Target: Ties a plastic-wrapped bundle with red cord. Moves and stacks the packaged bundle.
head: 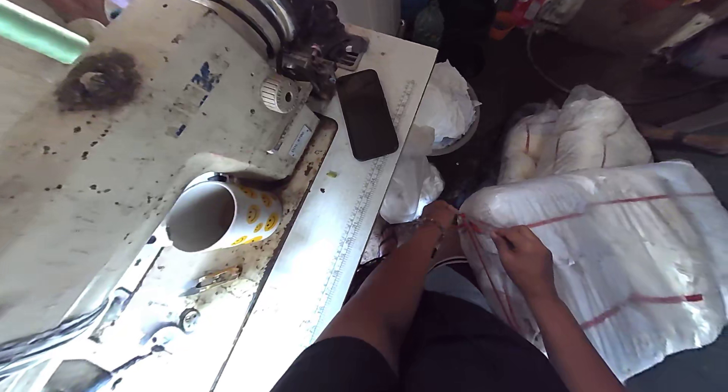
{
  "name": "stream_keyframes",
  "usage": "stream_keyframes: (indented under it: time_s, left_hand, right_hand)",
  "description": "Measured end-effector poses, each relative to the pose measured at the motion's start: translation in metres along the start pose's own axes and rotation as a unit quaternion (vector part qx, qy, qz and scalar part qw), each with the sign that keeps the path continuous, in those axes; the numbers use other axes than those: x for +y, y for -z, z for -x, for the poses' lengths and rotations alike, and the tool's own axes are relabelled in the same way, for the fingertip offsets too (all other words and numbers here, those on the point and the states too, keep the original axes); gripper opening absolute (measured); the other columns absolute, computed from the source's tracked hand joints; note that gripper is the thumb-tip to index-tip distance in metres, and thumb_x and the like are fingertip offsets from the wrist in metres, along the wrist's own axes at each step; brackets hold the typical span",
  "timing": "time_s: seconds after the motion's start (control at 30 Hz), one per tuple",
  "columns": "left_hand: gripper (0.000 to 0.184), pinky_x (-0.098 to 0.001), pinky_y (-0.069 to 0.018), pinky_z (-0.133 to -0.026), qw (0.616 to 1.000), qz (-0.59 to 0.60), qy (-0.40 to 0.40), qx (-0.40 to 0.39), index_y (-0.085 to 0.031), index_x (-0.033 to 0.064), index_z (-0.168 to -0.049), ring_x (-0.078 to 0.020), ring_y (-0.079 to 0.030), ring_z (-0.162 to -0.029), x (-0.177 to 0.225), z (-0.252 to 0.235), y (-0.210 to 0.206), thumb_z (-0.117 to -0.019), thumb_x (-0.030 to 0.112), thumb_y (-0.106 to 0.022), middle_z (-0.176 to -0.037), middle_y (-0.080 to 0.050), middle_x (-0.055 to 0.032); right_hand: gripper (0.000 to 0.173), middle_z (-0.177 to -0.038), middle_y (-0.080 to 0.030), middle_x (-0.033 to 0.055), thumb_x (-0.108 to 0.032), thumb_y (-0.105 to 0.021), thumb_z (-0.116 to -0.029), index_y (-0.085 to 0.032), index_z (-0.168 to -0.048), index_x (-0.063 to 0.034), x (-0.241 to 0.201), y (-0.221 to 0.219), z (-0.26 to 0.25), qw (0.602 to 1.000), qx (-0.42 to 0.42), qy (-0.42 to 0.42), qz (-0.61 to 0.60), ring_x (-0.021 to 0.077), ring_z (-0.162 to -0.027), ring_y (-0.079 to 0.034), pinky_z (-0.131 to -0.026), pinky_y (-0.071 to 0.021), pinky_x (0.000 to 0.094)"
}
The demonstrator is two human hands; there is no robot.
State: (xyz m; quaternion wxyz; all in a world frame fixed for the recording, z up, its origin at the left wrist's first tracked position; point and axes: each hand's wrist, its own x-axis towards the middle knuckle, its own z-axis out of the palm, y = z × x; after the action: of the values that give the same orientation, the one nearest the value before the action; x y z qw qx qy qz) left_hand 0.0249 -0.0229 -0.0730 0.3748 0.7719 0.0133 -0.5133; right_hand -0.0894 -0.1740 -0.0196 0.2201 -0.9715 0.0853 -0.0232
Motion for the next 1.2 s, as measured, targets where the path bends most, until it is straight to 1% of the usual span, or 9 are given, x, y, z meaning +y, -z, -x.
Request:
stream_keyframes:
  time_s: [0.17, 0.3, 0.5, 0.53, 0.67, 0.77, 0.87, 1.0, 1.2]
  left_hand:
    - [0.036, -0.0582, -0.0406, -0.109, 0.998, -0.041, -0.041, -0.009, -0.064, 0.0008, -0.130, -0.0370, -0.058, -0.128, -0.001, 0.027, 0.009, -0.1109, 0.024, -0.043, -0.132, -0.064, -0.0228]
    - [0.032, -0.0646, -0.0220, -0.118, 0.971, -0.212, -0.114, -0.011, -0.066, 0.0059, -0.128, -0.0317, -0.056, -0.131, -0.001, 0.043, 0.005, -0.1081, 0.024, -0.048, -0.130, -0.066, -0.0155]
    - [0.034, -0.0610, -0.0132, -0.122, 0.941, -0.291, -0.167, -0.053, -0.061, 0.0022, -0.135, -0.0343, -0.053, -0.134, 0.008, 0.059, 0.002, -0.1055, 0.017, -0.051, -0.133, -0.064, -0.0191]
    - [0.035, -0.0610, -0.0155, -0.122, 0.942, -0.285, -0.169, -0.061, -0.061, 0.0016, -0.135, -0.0350, -0.054, -0.133, 0.008, 0.058, 0.001, -0.1057, 0.018, -0.051, -0.133, -0.064, -0.0201]
    - [0.041, -0.0584, -0.0437, -0.106, 0.980, -0.160, -0.093, -0.072, -0.063, -0.0012, -0.129, -0.0376, -0.061, -0.123, 0.012, 0.046, 0.003, -0.1117, 0.026, -0.038, -0.128, -0.065, -0.0239]
    - [0.055, -0.0538, -0.0426, -0.106, 0.996, -0.039, -0.005, -0.086, -0.062, -0.0045, -0.130, -0.0362, -0.059, -0.123, 0.030, 0.038, 0.012, -0.1136, 0.037, -0.029, -0.131, -0.062, -0.0258]
    - [0.066, -0.0591, -0.0424, -0.106, 0.992, -0.074, 0.019, -0.101, -0.064, -0.0066, -0.126, -0.0393, -0.059, -0.125, 0.030, 0.009, 0.008, -0.1121, 0.047, -0.028, -0.132, -0.061, -0.0280]
    - [0.058, -0.0592, -0.0424, -0.106, 0.979, -0.132, -0.084, -0.133, -0.064, -0.0073, -0.125, -0.0402, -0.060, -0.121, 0.017, -0.004, 0.009, -0.1139, 0.037, -0.028, -0.127, -0.063, -0.0283]
    - [0.051, -0.0589, -0.0440, -0.102, 0.962, -0.209, -0.163, -0.070, -0.066, -0.0052, -0.120, -0.0410, -0.064, -0.113, -0.001, 0.032, 0.003, -0.1134, 0.030, -0.031, -0.113, -0.069, -0.0266]
  right_hand:
    - [0.012, -0.085, -0.070, 0.0190, -0.007, -0.069, -0.0889, -0.078, -0.090, 0.0012, 0.001, 0.002, 0.002, 1.000, 0.007, 0.008, 0.004, 0.0349, -0.076, -0.071, -0.068, -0.0583, 0.0521]
    - [0.013, -0.084, -0.070, 0.0180, -0.008, -0.069, -0.0886, -0.078, -0.090, 0.0013, 0.002, 0.004, 0.004, 1.000, 0.010, 0.013, 0.002, 0.0336, -0.075, -0.070, -0.067, -0.0588, 0.0506]
    - [0.014, -0.083, -0.069, 0.0171, -0.009, -0.067, -0.0884, -0.078, -0.089, 0.0009, 0.003, 0.005, 0.012, 1.000, 0.018, 0.017, -0.007, 0.0319, -0.073, -0.070, -0.066, -0.0592, 0.0480]
    - [0.014, -0.084, -0.070, 0.0174, -0.008, -0.067, -0.0884, -0.078, -0.089, 0.0009, 0.003, 0.005, 0.012, 1.000, 0.015, 0.019, -0.008, 0.0327, -0.075, -0.070, -0.067, -0.0594, 0.0486]
    - [0.014, -0.085, -0.070, 0.0177, -0.009, -0.067, -0.0879, -0.078, -0.088, 0.0005, 0.003, -0.001, 0.008, 0.999, 0.022, 0.039, 0.002, 0.0349, -0.077, -0.071, -0.069, -0.0590, 0.0508]
    - [0.016, -0.085, -0.070, 0.0189, -0.011, -0.066, -0.0889, -0.077, -0.088, 0.0007, 0.002, -0.005, 0.006, 0.998, 0.026, 0.048, 0.020, 0.0375, -0.078, -0.071, -0.070, -0.0586, 0.0532]
    - [0.017, -0.085, -0.070, 0.0199, -0.011, -0.065, -0.0895, -0.078, -0.089, 0.0006, 0.001, -0.005, 0.005, 0.998, 0.020, 0.049, 0.025, 0.0394, -0.079, -0.071, -0.071, -0.0581, 0.0549]
    - [0.016, -0.085, -0.070, 0.0194, -0.011, -0.065, -0.0894, -0.078, -0.089, -0.0001, 0.003, -0.006, 0.006, 0.998, 0.026, 0.055, 0.033, 0.0390, -0.078, -0.070, -0.070, -0.0578, 0.0546]
    - [0.020, -0.083, -0.070, 0.0178, -0.013, -0.063, -0.0904, -0.078, -0.089, 0.0000, 0.006, -0.002, 0.009, 0.997, 0.042, 0.053, 0.038, 0.0365, -0.077, -0.071, -0.067, -0.0583, 0.0520]
